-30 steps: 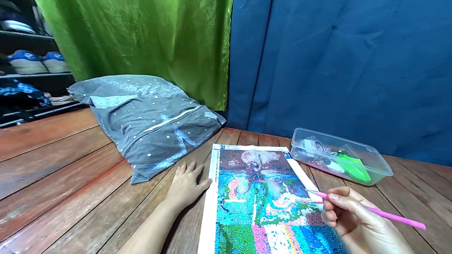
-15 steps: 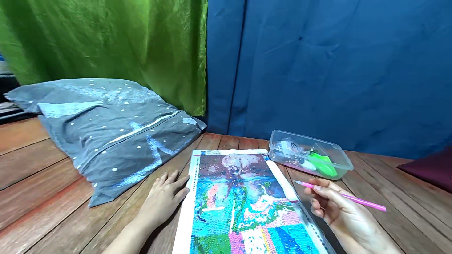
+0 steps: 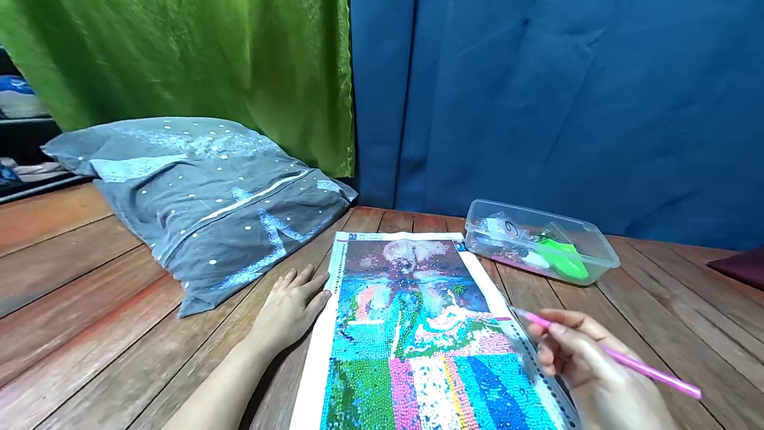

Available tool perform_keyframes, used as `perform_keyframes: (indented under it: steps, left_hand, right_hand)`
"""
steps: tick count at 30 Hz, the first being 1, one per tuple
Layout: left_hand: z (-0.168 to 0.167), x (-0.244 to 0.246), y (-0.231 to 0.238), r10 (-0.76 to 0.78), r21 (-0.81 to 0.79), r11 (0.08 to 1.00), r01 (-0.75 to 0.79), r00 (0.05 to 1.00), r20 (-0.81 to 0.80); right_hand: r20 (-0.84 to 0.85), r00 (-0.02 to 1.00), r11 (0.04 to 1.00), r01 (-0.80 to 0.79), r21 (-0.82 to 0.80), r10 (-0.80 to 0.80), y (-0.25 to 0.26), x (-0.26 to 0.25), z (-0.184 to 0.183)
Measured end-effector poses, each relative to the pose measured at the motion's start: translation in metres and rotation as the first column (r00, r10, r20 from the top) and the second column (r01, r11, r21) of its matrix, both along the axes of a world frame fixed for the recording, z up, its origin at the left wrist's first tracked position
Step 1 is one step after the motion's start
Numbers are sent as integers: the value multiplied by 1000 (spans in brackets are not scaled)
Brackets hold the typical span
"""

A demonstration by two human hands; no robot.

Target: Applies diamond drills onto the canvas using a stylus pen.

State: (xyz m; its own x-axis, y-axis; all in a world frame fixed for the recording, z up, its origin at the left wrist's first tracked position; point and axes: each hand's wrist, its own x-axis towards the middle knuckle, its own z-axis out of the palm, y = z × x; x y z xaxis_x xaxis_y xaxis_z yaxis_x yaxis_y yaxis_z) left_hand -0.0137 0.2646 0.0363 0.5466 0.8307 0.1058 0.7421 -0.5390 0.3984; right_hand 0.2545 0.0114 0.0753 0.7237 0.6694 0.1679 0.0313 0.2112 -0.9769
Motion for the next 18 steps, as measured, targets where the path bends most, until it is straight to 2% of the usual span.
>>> perform_keyframes:
  steps: [3, 5, 10, 18]
  left_hand:
    - [3, 0, -2, 9, -36, 999, -10, 1000, -29]
    - [6, 1, -3, 16, -61, 998, -19, 999, -37]
    - [13, 5, -6, 46, -120, 991, -54, 996, -71]
    - [14, 6, -7, 36, -121, 992, -45, 997, -71]
  right_hand:
    - [143, 968, 979, -205, -6, 204, -4, -25, -3]
    - [263, 922, 959, -280, -51, 284, -5, -37, -6]
    - [542, 782, 950, -284, -129, 308, -6, -50, -15]
    - [718, 591, 927, -291, -237, 369, -5, -50, -21]
